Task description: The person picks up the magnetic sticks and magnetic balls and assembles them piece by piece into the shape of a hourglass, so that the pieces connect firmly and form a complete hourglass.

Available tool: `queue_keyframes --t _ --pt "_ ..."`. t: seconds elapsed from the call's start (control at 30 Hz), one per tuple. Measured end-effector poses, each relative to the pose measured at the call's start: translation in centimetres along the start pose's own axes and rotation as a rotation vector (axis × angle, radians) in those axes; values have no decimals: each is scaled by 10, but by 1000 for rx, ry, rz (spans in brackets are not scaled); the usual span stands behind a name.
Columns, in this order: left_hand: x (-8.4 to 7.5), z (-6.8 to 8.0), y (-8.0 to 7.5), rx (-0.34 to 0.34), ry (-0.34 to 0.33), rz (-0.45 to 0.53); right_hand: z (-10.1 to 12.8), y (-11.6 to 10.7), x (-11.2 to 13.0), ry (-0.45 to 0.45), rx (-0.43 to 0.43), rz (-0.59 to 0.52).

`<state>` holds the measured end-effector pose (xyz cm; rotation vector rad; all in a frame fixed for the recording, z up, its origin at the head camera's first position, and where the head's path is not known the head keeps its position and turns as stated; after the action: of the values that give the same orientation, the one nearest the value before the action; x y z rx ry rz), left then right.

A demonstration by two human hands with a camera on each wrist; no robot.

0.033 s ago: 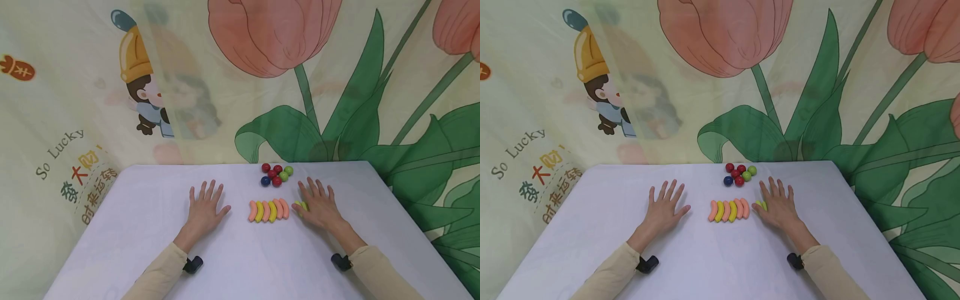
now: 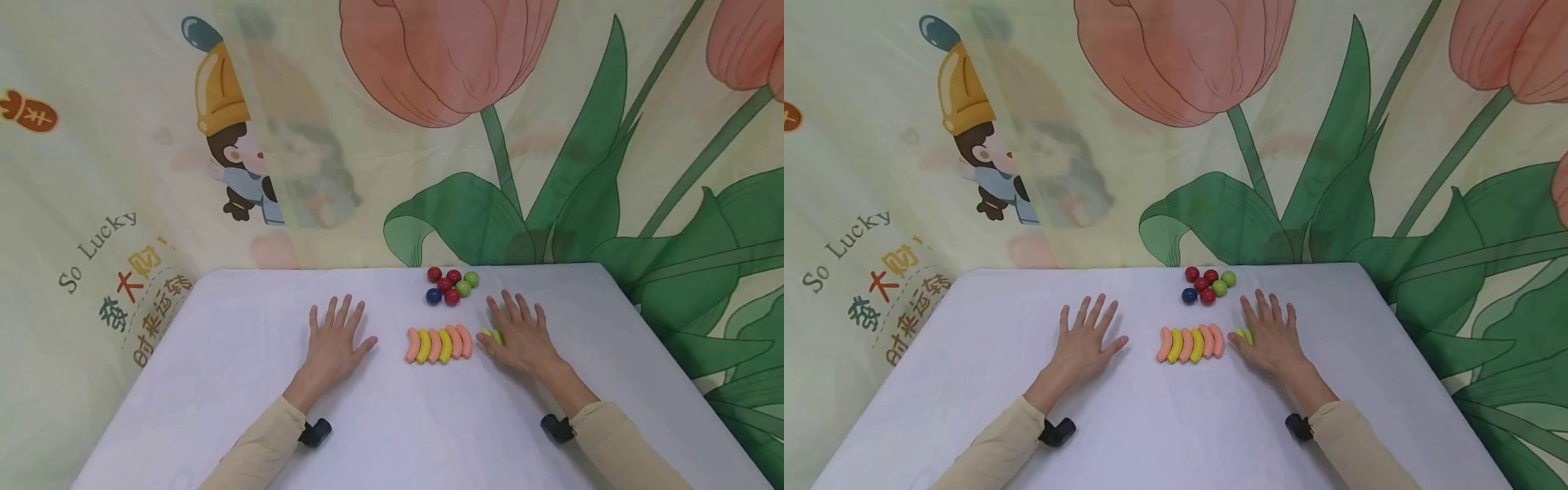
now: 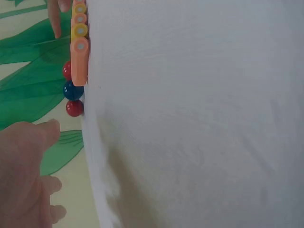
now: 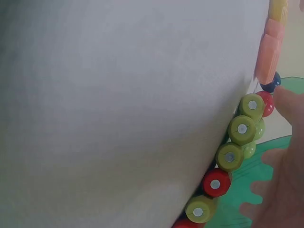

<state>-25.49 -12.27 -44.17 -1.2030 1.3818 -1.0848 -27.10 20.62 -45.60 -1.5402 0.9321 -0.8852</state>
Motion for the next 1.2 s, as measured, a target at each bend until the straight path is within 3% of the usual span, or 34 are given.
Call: queue_keyframes --t 0.4,0.67,1.0,1.2 --pt "-1 3 2 19 1 47 2 2 -2 9 8 -18" --pt "0 1 3 27 -15 100 1 3 -4 9 14 -94" --pt "-5 -2 -1 -12 -59 378 0 -2 -9 5 -82 -324" --pt "-15 -4 1 -11 -69 537 -3 -1 -9 41 -128 -519"
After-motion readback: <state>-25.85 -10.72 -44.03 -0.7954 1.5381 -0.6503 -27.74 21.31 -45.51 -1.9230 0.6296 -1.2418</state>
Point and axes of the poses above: each hand's wrist, its own z-axis away from the middle knuckle, its own y-axis out of the palm, x = y × z, the point moved 6 cm from there along -z, towards the middle knuckle, and after that the axes turned 12 degrees about -y, right-handed, at the moved point
